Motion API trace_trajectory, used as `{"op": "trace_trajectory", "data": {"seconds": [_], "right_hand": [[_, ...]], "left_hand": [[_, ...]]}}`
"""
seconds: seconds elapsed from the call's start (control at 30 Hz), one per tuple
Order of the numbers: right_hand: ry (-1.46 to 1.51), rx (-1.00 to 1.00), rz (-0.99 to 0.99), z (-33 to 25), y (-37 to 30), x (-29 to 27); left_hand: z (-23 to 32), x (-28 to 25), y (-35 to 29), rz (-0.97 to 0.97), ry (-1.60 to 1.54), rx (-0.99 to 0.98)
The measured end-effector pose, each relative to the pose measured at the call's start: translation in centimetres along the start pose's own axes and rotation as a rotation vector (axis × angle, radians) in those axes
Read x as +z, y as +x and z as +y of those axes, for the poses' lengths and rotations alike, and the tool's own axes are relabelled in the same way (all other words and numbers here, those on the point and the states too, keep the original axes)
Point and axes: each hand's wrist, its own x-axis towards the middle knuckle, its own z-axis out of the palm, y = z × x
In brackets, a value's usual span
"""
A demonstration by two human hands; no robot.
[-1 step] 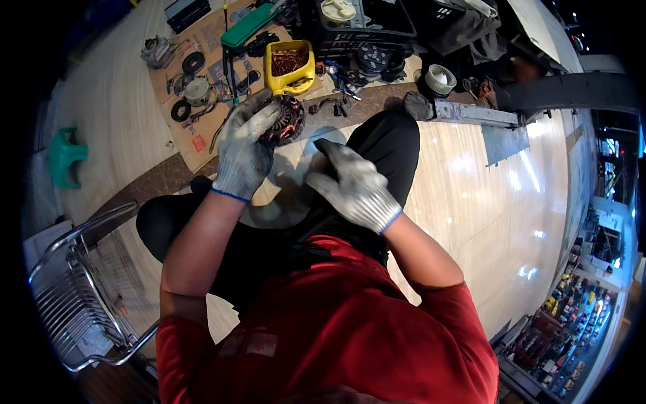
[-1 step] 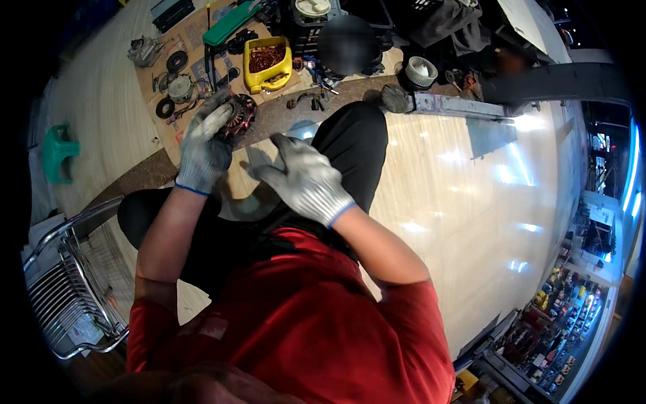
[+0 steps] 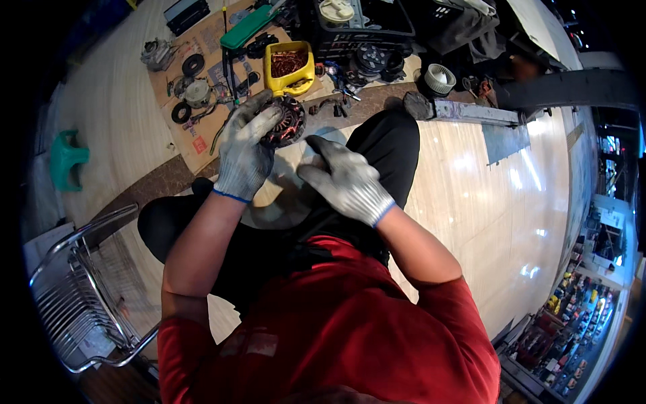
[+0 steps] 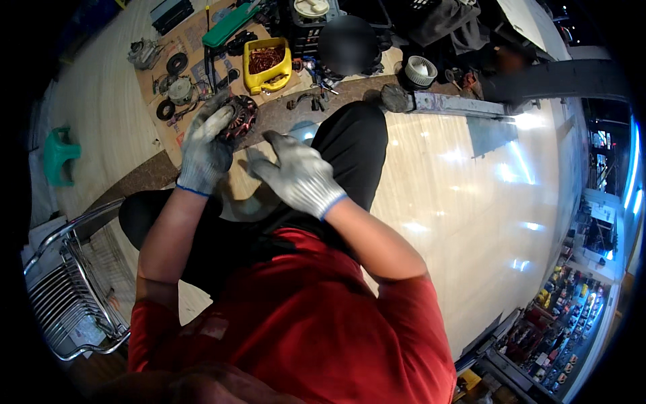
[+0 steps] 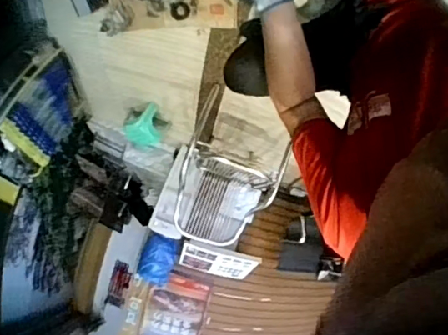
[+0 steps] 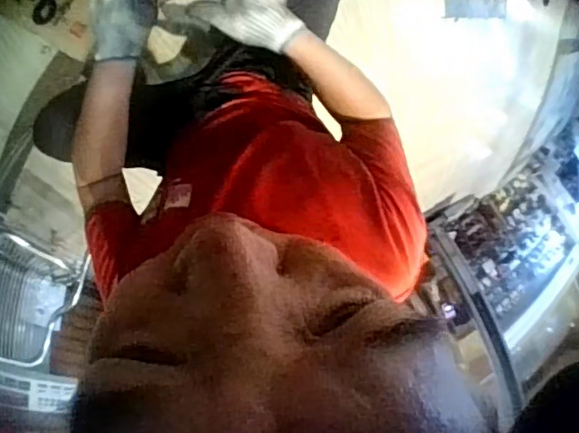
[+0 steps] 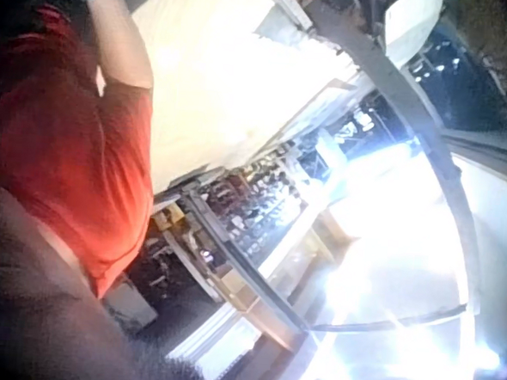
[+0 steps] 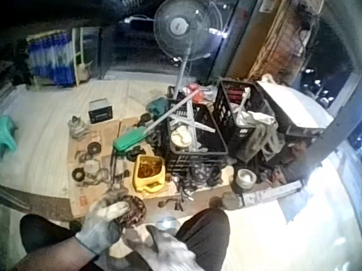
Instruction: The person winds a thin copper wire around a motor stator core by hand, pulling the wire tight through each slot.
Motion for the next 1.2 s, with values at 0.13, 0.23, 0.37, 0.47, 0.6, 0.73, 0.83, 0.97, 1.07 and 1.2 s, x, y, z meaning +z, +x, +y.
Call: {"op": "trace_trajectory", "data": {"seconds": [0.13, 0.23, 0.37, 0.47, 0.6, 0.73, 0.83, 0.97, 1.07, 1.2], "right_hand": [[0.327, 0.032, -0.155, 1.0, 2.9, 0.7], [0.635, 0.142, -0.187, 2.0, 1.1, -0.3], [0.227, -0.043, 0.024, 6.1, -4.4, -4.2], [-0.303, 0.065, -0.055, 12.4, -10.5, -9.4], [-0.265, 0.309, -0.15, 23.3, -21.2, -13.9], [-0.048, 0.881, -0.246, 31.8, -35.3, -16.1], [0.007, 1.129, -0.177, 33.0, -43.3, -16.8], [0.172, 1.412, -0.105, 34.3, -51.9, -16.7], [0.327, 1.54, -0.126, 36.4, -57.1, -15.9], [0.283, 1.647, -0.459, 37.9, -55.1, -11.8]], "left_hand": [[1.6, 0.6, 0.4, 0.036, -0.248, -0.101], [5.2, 0.7, 1.1, 0.242, -0.899, -0.593], [2.4, -0.4, 1.2, 0.207, -0.817, -0.733], [1.8, -0.8, 1.4, 0.167, -0.841, -0.611], [0.2, -1.9, 2.4, 0.221, -0.955, -0.681], [0.2, -1.1, 2.6, 0.158, -0.998, -0.674], [-0.5, -1.1, 2.1, 0.203, -0.893, -0.641], [-0.3, -0.8, 1.8, 0.198, -0.862, -0.636], [0.7, -0.7, 1.1, 0.164, -0.906, -0.664], [3.7, 0.6, 0.8, 0.18, -0.723, -0.788]]}}
